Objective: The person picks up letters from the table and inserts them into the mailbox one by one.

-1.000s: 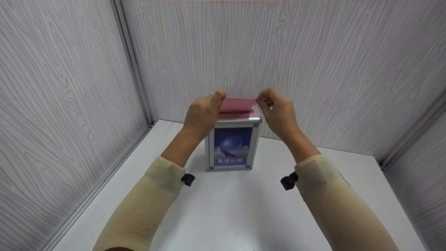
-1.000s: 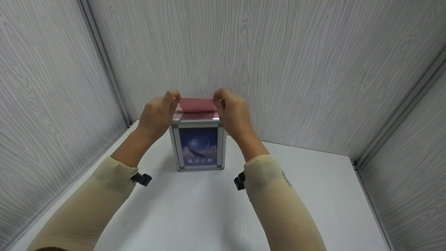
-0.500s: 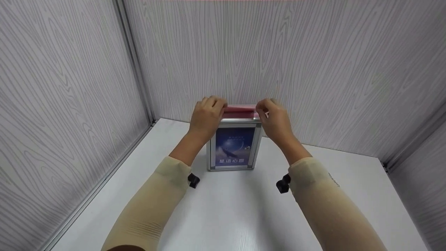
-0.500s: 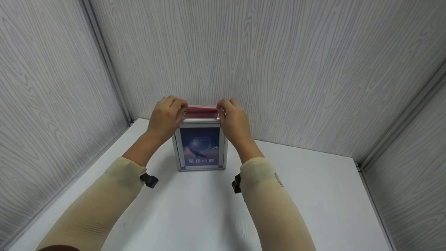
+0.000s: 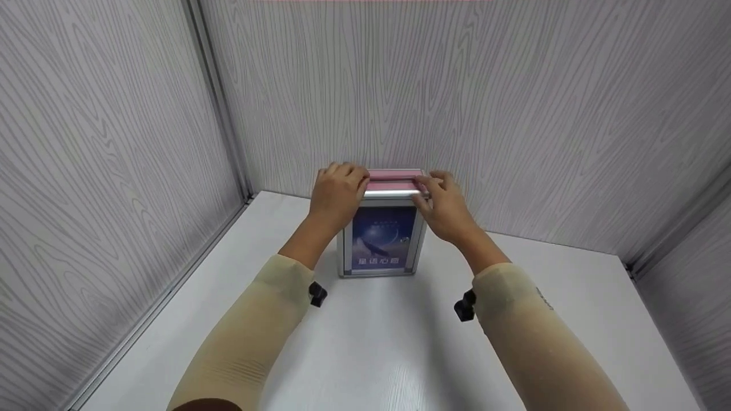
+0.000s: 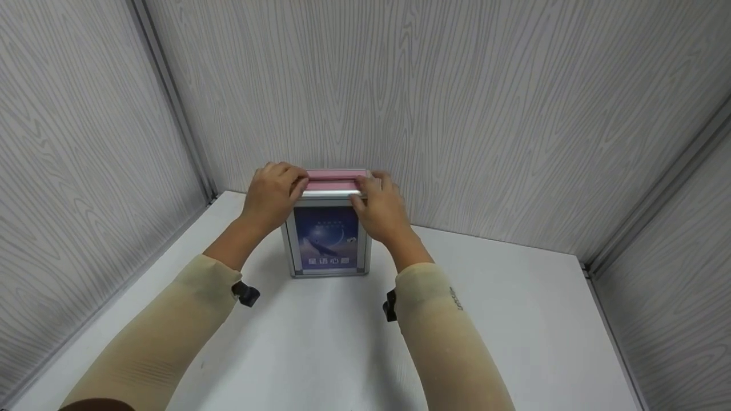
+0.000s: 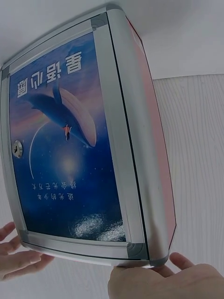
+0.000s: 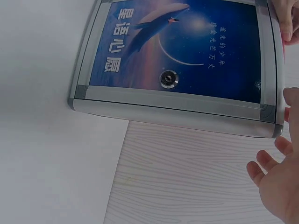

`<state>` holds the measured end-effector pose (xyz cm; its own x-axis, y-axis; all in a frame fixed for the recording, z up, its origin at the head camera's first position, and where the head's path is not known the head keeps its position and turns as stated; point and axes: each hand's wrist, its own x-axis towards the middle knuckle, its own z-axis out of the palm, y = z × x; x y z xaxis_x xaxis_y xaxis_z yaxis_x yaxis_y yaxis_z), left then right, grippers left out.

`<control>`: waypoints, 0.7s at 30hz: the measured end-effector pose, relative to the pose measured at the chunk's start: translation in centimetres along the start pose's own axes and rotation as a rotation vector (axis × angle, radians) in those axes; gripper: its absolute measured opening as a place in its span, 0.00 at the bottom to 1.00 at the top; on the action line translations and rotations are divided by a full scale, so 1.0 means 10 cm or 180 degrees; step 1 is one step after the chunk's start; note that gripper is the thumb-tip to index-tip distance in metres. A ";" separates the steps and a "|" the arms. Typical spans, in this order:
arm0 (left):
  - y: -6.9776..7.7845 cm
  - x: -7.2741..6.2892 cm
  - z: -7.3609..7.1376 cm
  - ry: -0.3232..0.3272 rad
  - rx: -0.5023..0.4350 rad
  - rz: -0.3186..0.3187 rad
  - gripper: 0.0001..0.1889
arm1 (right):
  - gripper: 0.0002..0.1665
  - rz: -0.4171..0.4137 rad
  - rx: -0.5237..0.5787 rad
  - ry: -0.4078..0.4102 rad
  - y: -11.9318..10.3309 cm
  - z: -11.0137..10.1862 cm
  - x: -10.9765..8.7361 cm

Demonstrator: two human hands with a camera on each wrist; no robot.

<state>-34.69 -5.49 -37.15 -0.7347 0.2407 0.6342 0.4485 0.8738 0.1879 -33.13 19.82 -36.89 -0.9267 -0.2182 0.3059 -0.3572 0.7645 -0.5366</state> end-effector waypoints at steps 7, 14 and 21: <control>-0.03 0.03 0.01 -0.0416 -0.0039 -0.0221 0.23 | 0.41 0.0159 -0.0012 -0.0223 0.06 0.00 -0.05; -0.04 0.03 -0.01 -0.0514 0.0064 -0.0306 0.25 | 0.51 0.0491 -0.0364 -0.0555 0.12 -0.07 -0.16; 0.11 -0.19 -0.10 -0.0508 0.0222 -0.0235 0.23 | 0.40 0.0395 -0.0811 -0.1746 0.11 -0.36 -0.49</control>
<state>-32.25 -5.41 -37.41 -0.8382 0.2341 0.4926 0.3582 0.9174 0.1736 -28.57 23.95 -36.16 -0.9088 -0.3467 -0.2322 -0.2664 0.9103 -0.3167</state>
